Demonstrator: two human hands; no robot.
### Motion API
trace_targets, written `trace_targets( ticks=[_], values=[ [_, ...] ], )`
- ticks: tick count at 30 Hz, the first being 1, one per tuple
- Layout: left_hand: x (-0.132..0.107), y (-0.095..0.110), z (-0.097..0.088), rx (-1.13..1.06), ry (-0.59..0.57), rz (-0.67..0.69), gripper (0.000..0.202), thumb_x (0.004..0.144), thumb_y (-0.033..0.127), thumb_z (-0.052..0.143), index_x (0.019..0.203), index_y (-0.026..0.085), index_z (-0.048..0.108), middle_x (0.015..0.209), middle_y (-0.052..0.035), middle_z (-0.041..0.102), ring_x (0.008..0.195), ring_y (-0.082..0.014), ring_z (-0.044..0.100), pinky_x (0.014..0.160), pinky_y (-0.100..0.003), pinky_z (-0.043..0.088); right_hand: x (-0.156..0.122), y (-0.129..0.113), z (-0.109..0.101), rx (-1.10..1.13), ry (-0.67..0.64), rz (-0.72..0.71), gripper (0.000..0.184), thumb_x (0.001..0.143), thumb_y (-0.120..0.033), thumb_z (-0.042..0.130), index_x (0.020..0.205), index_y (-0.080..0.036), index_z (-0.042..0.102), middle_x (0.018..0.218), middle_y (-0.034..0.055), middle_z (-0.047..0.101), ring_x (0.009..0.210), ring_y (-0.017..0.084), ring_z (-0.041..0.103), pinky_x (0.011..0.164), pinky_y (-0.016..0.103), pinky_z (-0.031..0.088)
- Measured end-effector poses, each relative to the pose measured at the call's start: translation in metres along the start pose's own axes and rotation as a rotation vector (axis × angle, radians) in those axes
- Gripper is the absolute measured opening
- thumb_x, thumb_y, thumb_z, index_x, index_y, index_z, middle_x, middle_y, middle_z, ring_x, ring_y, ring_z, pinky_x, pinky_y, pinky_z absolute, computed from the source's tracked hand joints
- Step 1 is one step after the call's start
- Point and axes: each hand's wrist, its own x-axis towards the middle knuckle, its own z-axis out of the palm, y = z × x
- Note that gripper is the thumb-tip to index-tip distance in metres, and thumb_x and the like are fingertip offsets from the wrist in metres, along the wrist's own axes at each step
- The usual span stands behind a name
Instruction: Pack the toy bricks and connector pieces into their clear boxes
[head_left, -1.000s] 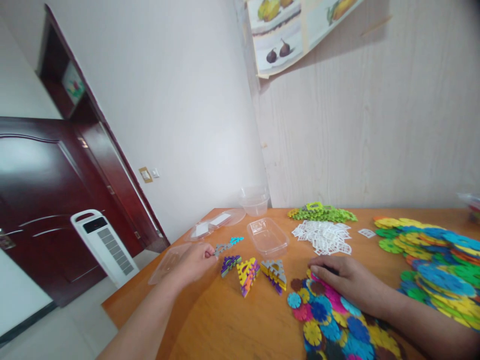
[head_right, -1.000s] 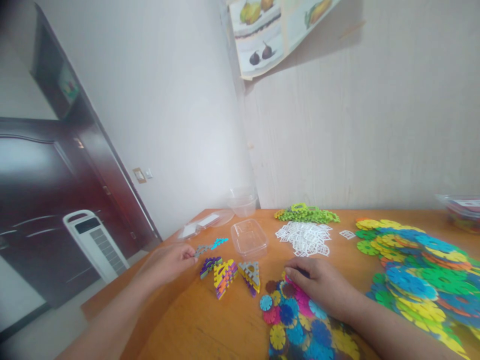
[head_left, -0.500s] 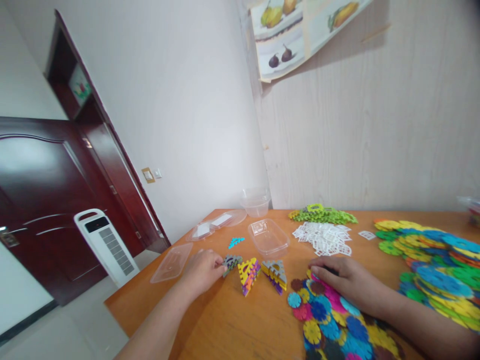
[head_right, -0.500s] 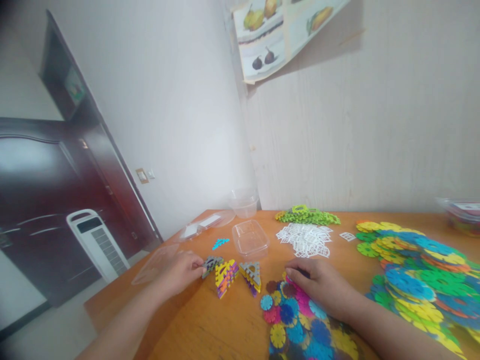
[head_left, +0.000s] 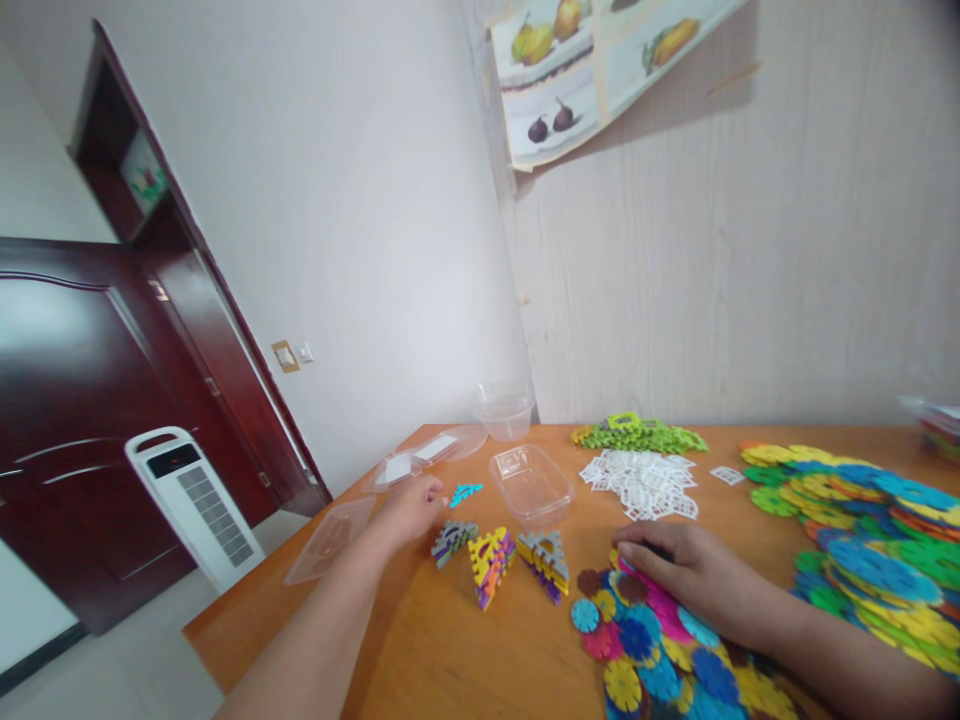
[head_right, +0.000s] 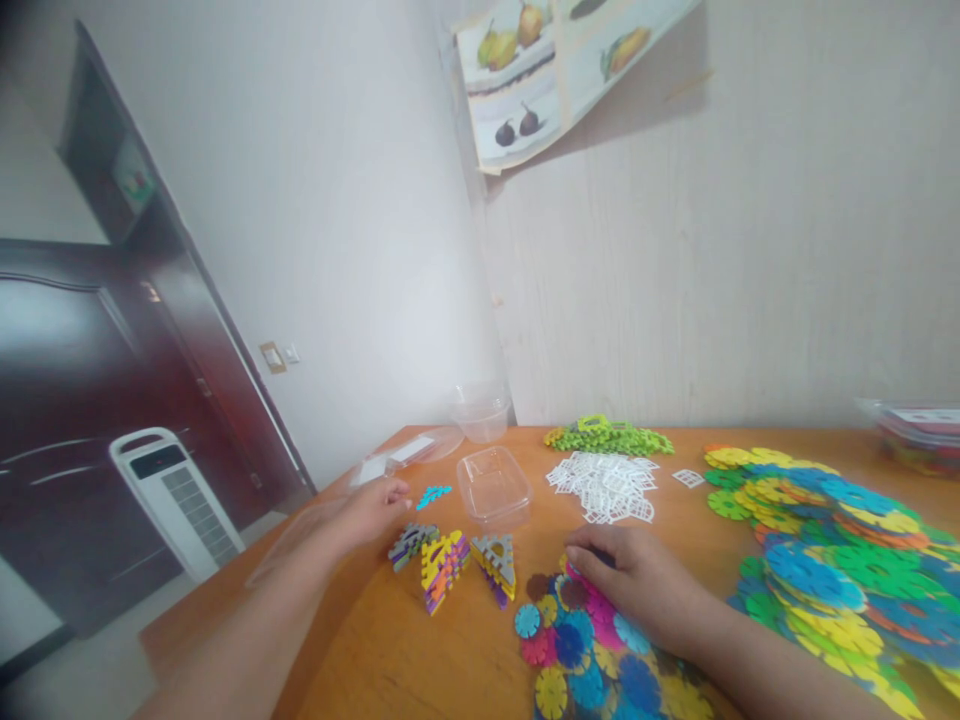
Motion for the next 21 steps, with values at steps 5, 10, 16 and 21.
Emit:
trace_targets(
  ticks=[5, 10, 16, 21],
  values=[
    [0.034, 0.001, 0.018, 0.048, -0.081, 0.076, 0.017, 0.066, 0.029, 0.069, 0.078, 0.018, 0.065, 0.075, -0.0001, 0.065, 0.074, -0.0164, 0.057, 0.067, -0.024, 0.039, -0.001, -0.002, 0.000, -0.010, -0.006, 0.000, 0.043, 0.092, -0.052, 0.045, 0.105, -0.024, 0.075, 0.099, 0.0049, 0.075, 0.090, 0.025, 0.067, 0.082, 0.034, 0.053],
    [0.053, -0.001, 0.026, 0.079, -0.106, 0.074, 0.010, 0.064, 0.025, 0.067, 0.071, 0.018, 0.066, 0.066, 0.0012, 0.062, 0.065, -0.0148, 0.053, 0.061, -0.025, 0.035, -0.001, -0.004, 0.000, -0.017, -0.005, -0.014, 0.042, 0.094, -0.051, 0.043, 0.099, -0.022, 0.074, 0.091, 0.0038, 0.074, 0.084, 0.022, 0.066, 0.078, 0.032, 0.052],
    [0.055, -0.008, 0.031, 0.035, -0.081, 0.039, 0.014, 0.065, 0.030, 0.064, 0.064, 0.017, 0.063, 0.056, 0.0021, 0.058, 0.057, -0.0145, 0.051, 0.055, -0.025, 0.033, 0.000, -0.004, -0.001, -0.028, 0.013, -0.018, 0.042, 0.092, -0.051, 0.046, 0.102, -0.022, 0.075, 0.093, 0.0044, 0.075, 0.085, 0.023, 0.066, 0.079, 0.032, 0.052],
    [0.028, -0.010, 0.012, -0.159, -0.028, 0.048, 0.030, 0.070, 0.041, 0.062, 0.085, 0.016, 0.066, 0.080, -0.0020, 0.068, 0.074, -0.0178, 0.061, 0.064, -0.025, 0.042, 0.000, -0.003, -0.001, -0.006, 0.039, -0.022, 0.041, 0.089, -0.052, 0.050, 0.101, -0.023, 0.076, 0.090, 0.0043, 0.075, 0.082, 0.023, 0.067, 0.079, 0.032, 0.053]
  ],
)
